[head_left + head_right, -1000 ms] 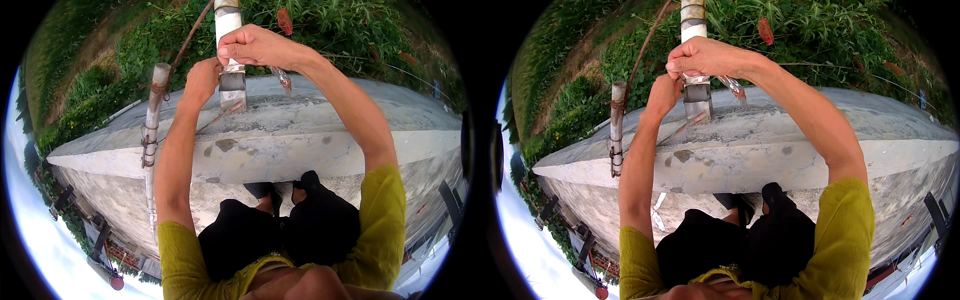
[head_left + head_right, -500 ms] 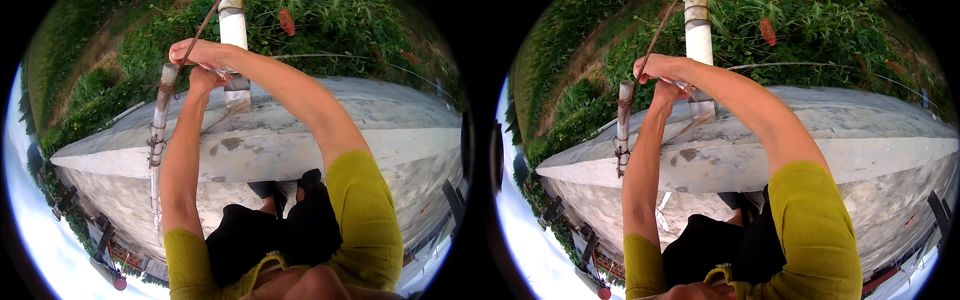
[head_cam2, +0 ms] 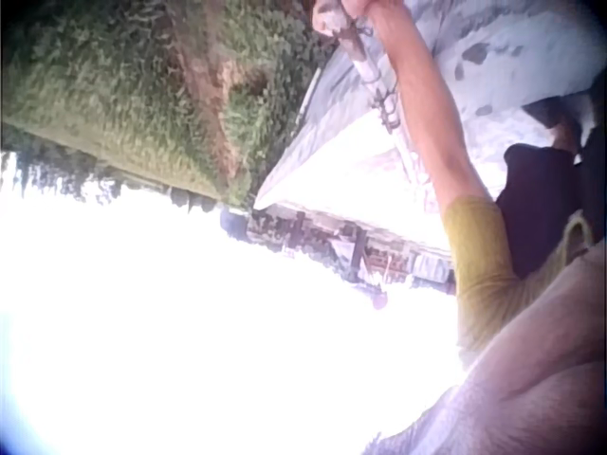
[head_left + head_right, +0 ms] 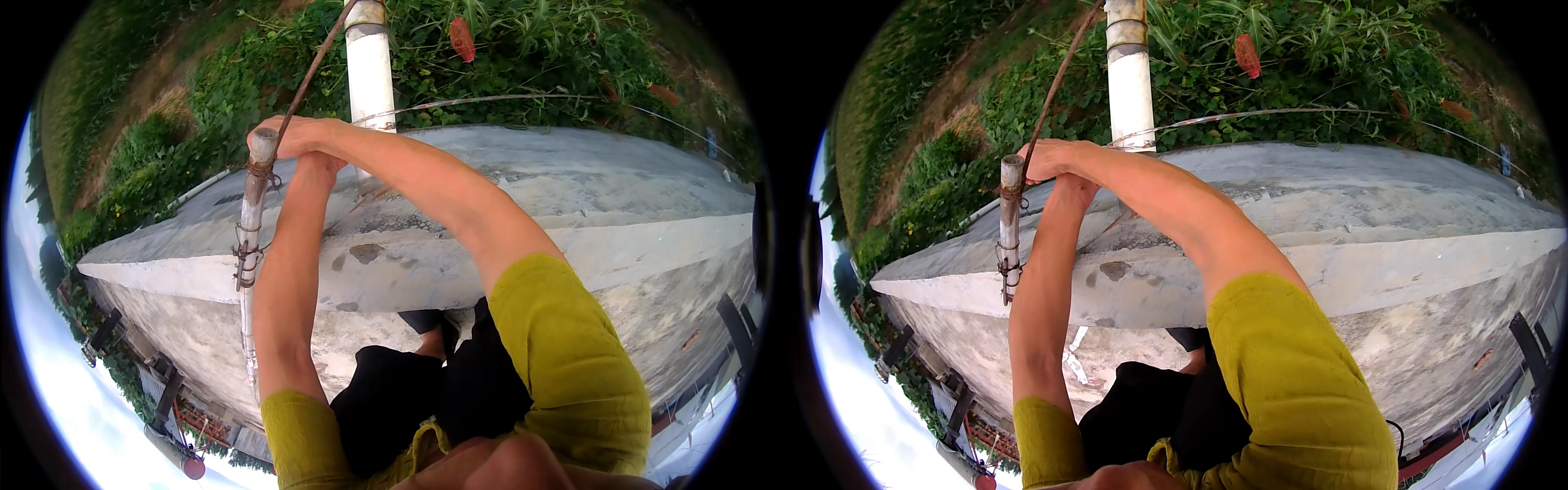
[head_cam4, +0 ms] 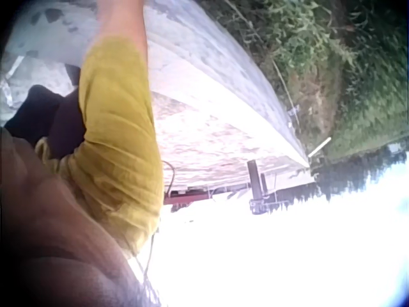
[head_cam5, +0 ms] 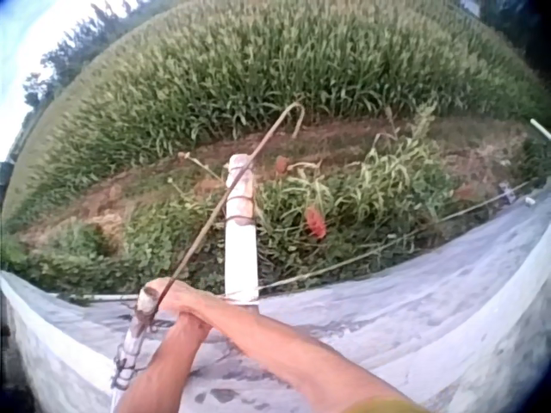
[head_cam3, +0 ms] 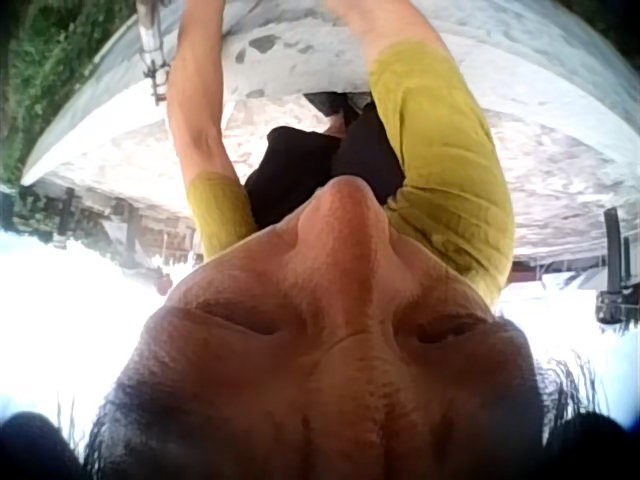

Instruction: The person repairs a rooftop antenna structure by applying tape and securing wires to a metal pole.

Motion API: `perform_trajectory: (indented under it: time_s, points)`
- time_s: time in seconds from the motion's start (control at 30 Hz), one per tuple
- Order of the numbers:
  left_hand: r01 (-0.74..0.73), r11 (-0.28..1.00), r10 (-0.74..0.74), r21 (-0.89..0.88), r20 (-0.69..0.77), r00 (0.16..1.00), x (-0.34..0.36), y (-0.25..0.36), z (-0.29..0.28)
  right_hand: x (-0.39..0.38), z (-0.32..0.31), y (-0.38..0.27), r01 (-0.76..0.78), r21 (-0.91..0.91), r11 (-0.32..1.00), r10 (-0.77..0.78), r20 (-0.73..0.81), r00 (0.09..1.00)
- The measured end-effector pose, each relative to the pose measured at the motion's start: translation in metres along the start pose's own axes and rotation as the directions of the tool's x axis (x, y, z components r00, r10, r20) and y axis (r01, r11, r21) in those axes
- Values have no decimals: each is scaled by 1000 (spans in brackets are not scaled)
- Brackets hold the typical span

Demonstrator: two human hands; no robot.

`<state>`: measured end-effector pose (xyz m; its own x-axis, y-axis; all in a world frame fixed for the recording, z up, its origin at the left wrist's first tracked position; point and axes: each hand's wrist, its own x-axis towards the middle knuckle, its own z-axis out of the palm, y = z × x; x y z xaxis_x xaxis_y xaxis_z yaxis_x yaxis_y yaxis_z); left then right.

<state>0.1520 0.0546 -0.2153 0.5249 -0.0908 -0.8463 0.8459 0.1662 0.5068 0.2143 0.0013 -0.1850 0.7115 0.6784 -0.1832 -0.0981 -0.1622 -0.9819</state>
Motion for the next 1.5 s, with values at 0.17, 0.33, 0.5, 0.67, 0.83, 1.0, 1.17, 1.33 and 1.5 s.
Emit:
perform_trajectory:
  time_s: [0.17,0.33,0.5,0.67,0.83,1.0,1.17,1.33,1.5]
  points:
    - [21,993,-18,-113,30,999,25,-12,-15,-9,-3,-8,-62,-145,987,53,-65,997]
    - [51,991,-45,-126,50,998,45,-10,-13,-38,-14,-1,-102,-367,924,-3,-274,962]
    - [89,992,-88,-86,6,996,61,-4,-42,-83,-23,-2,-63,-423,904,-85,-323,943]
    - [166,986,-166,13,-26,986,93,-6,-52,-113,-21,-4,-14,-512,859,-164,-300,940]
    - [241,966,-235,97,-76,969,115,-12,-53,-142,-46,-27,-25,-439,898,-94,-246,965]
    - [292,937,-261,191,-172,950,138,-8,-66,-159,-52,-39,-128,-535,835,-1,-234,972]
    - [371,887,-292,276,-288,912,121,3,-41,-196,-64,-11,-409,-572,711,344,-225,912]
    - [367,783,-287,502,-232,929,182,-37,-86,-197,-65,82,-539,-529,656,643,17,765]
    - [403,731,-450,551,-55,891,158,-25,-61,-201,-50,113,-537,-465,704,611,12,791]
